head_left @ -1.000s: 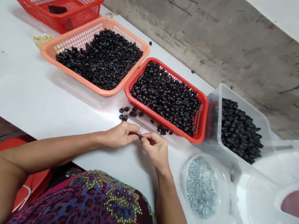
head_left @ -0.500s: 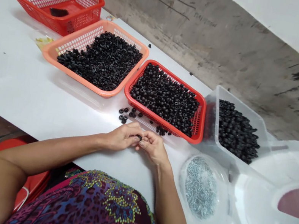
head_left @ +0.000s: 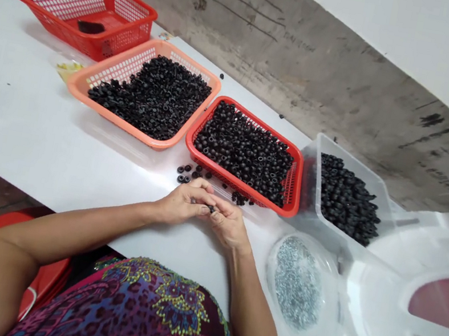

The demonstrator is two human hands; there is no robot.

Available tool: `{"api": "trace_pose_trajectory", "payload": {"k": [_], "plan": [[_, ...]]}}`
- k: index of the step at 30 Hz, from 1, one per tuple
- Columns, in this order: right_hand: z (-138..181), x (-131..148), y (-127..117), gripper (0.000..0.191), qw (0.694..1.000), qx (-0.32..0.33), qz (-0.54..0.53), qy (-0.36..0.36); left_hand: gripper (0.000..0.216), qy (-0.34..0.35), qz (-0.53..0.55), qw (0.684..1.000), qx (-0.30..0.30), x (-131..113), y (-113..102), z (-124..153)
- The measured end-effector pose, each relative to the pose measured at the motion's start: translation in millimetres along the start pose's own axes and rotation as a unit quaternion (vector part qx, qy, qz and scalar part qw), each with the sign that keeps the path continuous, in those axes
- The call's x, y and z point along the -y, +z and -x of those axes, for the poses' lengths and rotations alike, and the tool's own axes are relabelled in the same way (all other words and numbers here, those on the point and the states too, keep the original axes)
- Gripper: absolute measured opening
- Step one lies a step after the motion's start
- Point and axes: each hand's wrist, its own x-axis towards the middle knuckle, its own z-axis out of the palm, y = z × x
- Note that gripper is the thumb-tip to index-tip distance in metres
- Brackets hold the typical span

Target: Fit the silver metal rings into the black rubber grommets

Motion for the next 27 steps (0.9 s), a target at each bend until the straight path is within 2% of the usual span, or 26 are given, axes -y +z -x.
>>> {"api": "trace_pose_trajectory", "payload": {"k": [2, 6, 9, 16, 22, 25, 27], "plan": [[0.6, 0.9, -0.3, 0.056, 1.000, -0.015, 0.023, -0.014, 0.019, -0.010, 0.040, 0.999, 0.014, -0.2, 0.6, 0.0], [2.3, 1.6, -3.6, 0.043, 0.997, -0.038, 0.058, -0.023, 0.046, -0.046, 0.131, 0.989, 0.048, -2.1, 2.5, 1.6], [2.6, 0.7, -6.5, 0.045, 0.993, -0.053, 0.103, -0.030, 0.056, -0.038, 0.072, 0.995, 0.053, -2.2, 4.4, 3.7], [-0.5, 2.1, -6.8, 0.034, 0.981, -0.047, 0.177, -0.062, 0.051, 0.011, -0.070, 0.996, 0.051, 3.8, 9.7, 4.8], [-2.9, -1.7, -4.6, 0.034, 0.980, -0.063, 0.179, -0.061, 0.045, 0.025, -0.097, 0.994, 0.049, 4.5, 9.0, 2.6], [-2.8, -7.6, -1.9, 0.037, 0.985, -0.045, 0.158, -0.049, 0.044, 0.016, -0.101, 0.994, 0.038, 5.8, 9.5, 4.2], [-0.4, -4.8, -1.7, 0.035, 0.988, -0.039, 0.150, -0.029, 0.047, 0.037, -0.104, 0.994, 0.020, 7.6, 9.9, 5.6]]}}
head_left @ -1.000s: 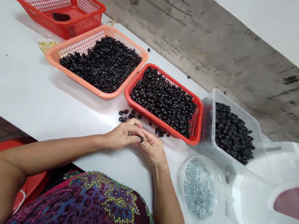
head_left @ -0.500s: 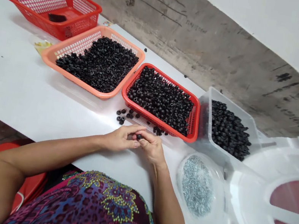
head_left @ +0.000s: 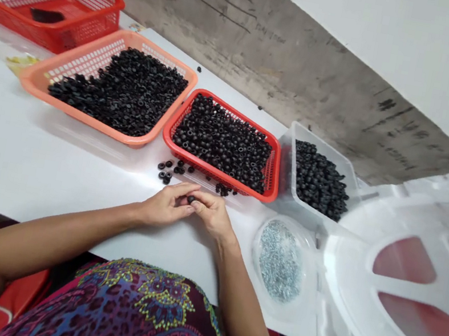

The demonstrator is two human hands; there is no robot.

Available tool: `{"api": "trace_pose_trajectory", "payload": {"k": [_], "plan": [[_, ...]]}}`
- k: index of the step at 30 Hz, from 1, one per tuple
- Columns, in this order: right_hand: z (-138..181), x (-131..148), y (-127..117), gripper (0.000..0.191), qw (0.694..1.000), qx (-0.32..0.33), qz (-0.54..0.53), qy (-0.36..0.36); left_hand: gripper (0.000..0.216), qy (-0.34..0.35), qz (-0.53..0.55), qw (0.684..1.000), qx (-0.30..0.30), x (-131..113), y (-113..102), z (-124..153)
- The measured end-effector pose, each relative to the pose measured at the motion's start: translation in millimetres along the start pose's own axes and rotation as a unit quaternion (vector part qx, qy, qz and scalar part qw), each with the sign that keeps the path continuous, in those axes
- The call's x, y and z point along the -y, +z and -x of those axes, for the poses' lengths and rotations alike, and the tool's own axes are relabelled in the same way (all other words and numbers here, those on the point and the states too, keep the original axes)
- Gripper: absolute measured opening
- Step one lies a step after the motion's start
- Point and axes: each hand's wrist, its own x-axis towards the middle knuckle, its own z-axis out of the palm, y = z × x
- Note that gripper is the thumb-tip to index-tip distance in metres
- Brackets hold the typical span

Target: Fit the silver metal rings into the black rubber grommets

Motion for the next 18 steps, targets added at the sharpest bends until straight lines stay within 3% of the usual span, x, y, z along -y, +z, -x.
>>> {"api": "trace_pose_trajectory", "payload": {"k": [3, 5, 7, 9, 13, 18], "plan": [[7.9, 20.9, -16.0, 0.035, 0.998, -0.053, -0.035, 0.000, 0.050, 0.060, -0.008, 0.998, -0.024, 2.9, -0.4, 1.0], [15.4, 42.5, -35.7, 0.042, 0.981, -0.158, -0.081, -0.072, 0.052, 0.091, -0.007, 0.995, -0.038, 4.7, -2.0, 0.8], [21.9, 61.2, -54.7, 0.053, 0.939, -0.269, -0.118, -0.179, 0.055, 0.103, -0.008, 0.993, -0.054, 6.1, -3.7, 0.2], [25.0, 69.9, -64.9, 0.058, 0.921, -0.300, -0.126, -0.212, 0.055, 0.107, -0.013, 0.992, -0.067, 6.7, -5.0, -0.6], [22.4, 58.5, -59.9, 0.048, 0.944, -0.293, -0.064, -0.135, 0.047, 0.116, -0.041, 0.988, -0.092, 5.1, -8.8, -4.2], [23.5, 45.9, -64.1, 0.021, 0.908, -0.397, 0.122, -0.065, 0.024, 0.070, -0.142, 0.970, -0.185, 3.8, -26.2, -13.9]]}}
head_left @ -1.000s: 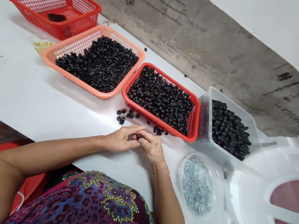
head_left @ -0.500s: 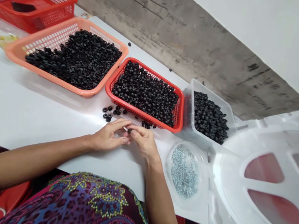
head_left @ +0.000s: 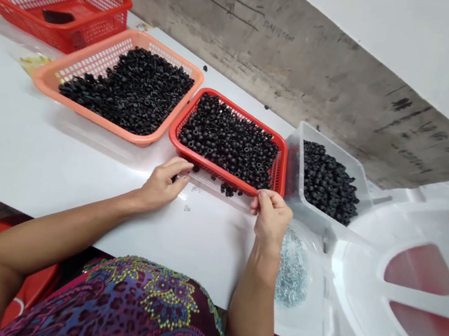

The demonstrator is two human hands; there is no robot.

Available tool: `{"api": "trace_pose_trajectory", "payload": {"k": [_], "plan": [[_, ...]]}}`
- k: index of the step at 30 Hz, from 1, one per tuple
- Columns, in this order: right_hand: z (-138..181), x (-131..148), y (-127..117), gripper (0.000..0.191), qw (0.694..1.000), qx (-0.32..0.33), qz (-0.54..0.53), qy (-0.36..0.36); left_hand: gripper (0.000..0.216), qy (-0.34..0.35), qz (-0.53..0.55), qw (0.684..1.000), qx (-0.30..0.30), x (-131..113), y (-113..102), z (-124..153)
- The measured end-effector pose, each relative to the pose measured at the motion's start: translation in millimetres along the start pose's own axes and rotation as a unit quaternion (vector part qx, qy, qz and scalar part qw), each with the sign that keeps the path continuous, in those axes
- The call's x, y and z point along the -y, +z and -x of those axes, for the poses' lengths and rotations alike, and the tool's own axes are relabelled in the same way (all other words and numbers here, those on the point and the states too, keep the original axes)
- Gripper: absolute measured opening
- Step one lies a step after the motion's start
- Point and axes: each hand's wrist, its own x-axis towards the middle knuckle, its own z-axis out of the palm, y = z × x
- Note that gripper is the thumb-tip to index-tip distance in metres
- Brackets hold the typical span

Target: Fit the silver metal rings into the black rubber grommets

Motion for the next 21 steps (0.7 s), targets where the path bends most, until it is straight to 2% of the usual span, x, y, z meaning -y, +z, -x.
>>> {"api": "trace_pose_trajectory", "payload": {"k": [2, 4, 8, 10, 12, 16, 21], "plan": [[-2.5, -0.2, -7.6, 0.023, 0.991, 0.014, 0.131, -0.019, 0.021, -0.027, -0.072, 0.997, -0.011, 4.0, -5.3, -6.0], [-3.5, 0.8, -13.4, 0.023, 0.967, 0.050, 0.246, -0.048, 0.020, -0.063, -0.152, 0.986, 0.007, 7.0, -8.9, -10.5], [-3.0, -2.4, -11.4, 0.024, 0.891, 0.141, 0.427, -0.062, 0.024, -0.131, -0.242, 0.959, 0.068, 7.1, -12.3, -16.8], [-3.6, -8.8, -4.6, 0.027, 0.856, 0.154, 0.490, -0.062, 0.025, -0.146, -0.247, 0.955, 0.076, 6.6, -14.2, -20.1], [-4.9, -16.4, 3.6, 0.030, 0.836, 0.158, 0.522, -0.060, 0.025, -0.156, -0.236, 0.957, 0.068, 7.6, -16.8, -23.5], [-6.5, -26.2, 17.7, 0.031, 0.825, 0.148, 0.545, -0.041, 0.024, -0.154, -0.222, 0.961, 0.056, 12.1, -19.8, -26.9], [-6.4, -27.6, 26.2, 0.029, 0.818, 0.140, 0.558, -0.023, 0.025, -0.116, -0.259, 0.955, 0.089, 12.8, -13.6, -20.9]]}}
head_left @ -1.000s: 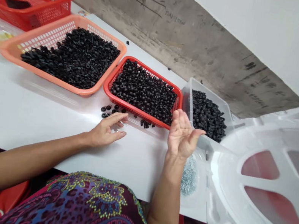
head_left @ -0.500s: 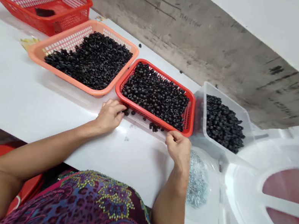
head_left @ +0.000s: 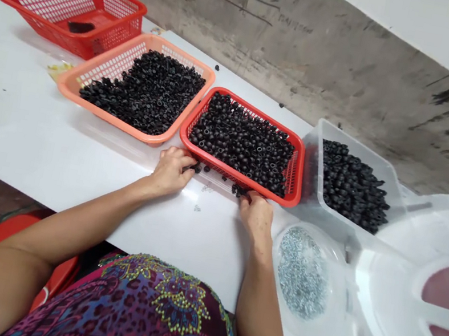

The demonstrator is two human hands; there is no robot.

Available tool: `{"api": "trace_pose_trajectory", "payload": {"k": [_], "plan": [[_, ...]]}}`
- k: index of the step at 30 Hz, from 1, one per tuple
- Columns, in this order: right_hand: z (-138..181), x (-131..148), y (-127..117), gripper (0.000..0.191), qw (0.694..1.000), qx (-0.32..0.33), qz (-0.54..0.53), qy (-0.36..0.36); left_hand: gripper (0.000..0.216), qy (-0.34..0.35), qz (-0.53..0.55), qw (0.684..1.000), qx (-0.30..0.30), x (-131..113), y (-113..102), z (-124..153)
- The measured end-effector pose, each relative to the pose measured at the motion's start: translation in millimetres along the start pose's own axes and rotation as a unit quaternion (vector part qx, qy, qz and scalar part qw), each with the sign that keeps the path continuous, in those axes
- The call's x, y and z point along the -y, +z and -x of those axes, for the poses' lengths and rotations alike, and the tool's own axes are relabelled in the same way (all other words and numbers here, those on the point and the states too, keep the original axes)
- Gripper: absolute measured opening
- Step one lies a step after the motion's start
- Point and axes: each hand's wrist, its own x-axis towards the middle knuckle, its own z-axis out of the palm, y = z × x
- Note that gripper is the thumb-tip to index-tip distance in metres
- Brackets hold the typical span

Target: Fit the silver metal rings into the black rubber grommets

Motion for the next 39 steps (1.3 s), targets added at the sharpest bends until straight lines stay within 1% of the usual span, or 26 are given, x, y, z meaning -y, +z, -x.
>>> {"api": "trace_pose_trajectory", "payload": {"k": [5, 7, 12, 14, 16, 18, 20, 23, 25, 27, 29, 31, 32, 35, 37, 39], "plan": [[-1.0, 1.6, 5.3, 0.029, 1.000, -0.012, -0.013, -0.025, 0.040, 0.047, -0.072, 0.996, 0.030, -4.5, 7.9, 5.4], [-1.4, 1.2, 7.0, 0.029, 0.999, -0.020, -0.019, -0.028, 0.043, 0.063, -0.091, 0.993, 0.038, -4.7, 10.8, 5.3], [-0.3, -0.1, 7.5, 0.029, 0.998, -0.023, -0.052, -0.027, 0.032, 0.084, -0.095, 0.992, 0.020, -1.9, 19.1, 4.0], [1.4, -0.3, 8.0, 0.029, 0.997, -0.039, -0.067, -0.024, 0.025, 0.097, -0.088, 0.991, 0.009, -0.6, 22.1, 4.3], [3.9, 0.2, 10.0, 0.029, 0.993, -0.068, -0.088, -0.035, 0.020, 0.112, -0.081, 0.990, 0.001, 0.2, 24.0, 5.1], [6.8, 2.2, 13.9, 0.029, 0.984, -0.103, -0.123, -0.074, 0.016, 0.130, -0.070, 0.989, -0.007, 0.2, 24.3, 6.3], [9.8, 6.1, 19.3, 0.029, 0.969, -0.128, -0.157, -0.142, 0.014, 0.151, -0.049, 0.987, -0.020, -1.1, 23.1, 7.9], [13.7, 15.2, 28.1, 0.032, 0.948, -0.122, -0.166, -0.242, 0.012, 0.184, 0.010, 0.981, -0.056, -5.5, 19.1, 11.1], [15.1, 22.2, 33.0, 0.033, 0.942, -0.108, -0.156, -0.278, 0.010, 0.201, 0.068, 0.974, -0.074, -9.4, 15.9, 13.7], [15.2, 28.4, 36.5, 0.031, 0.939, -0.101, -0.147, -0.293, 0.009, 0.203, 0.129, 0.968, -0.070, -13.5, 12.9, 16.6], [14.0, 33.0, 38.3, 0.029, 0.942, -0.093, -0.132, -0.294, 0.009, 0.177, 0.184, 0.966, -0.034, -17.4, 10.7, 19.6], [12.1, 35.6, 38.8, 0.029, 0.950, -0.077, -0.109, -0.282, 0.010, 0.116, 0.246, 0.962, 0.019, -21.0, 9.6, 22.0], [11.2, 36.3, 38.6, 0.029, 0.955, -0.067, -0.095, -0.273, 0.010, 0.078, 0.283, 0.955, 0.047, -22.6, 9.3, 22.9], [9.9, 36.8, 37.0, 0.029, 0.964, -0.047, -0.068, -0.253, 0.010, -0.017, 0.397, 0.911, 0.106, -26.6, 9.0, 23.5], [10.6, 36.3, 34.8, 0.027, 0.965, -0.044, -0.078, -0.245, 0.012, -0.056, 0.450, 0.883, 0.123, -28.5, 8.5, 22.8], [12.5, 35.5, 31.1, 0.024, 0.963, -0.038, -0.119, -0.240, 0.014, -0.094, 0.477, 0.864, 0.129, -29.5, 8.2, 22.0]]}}
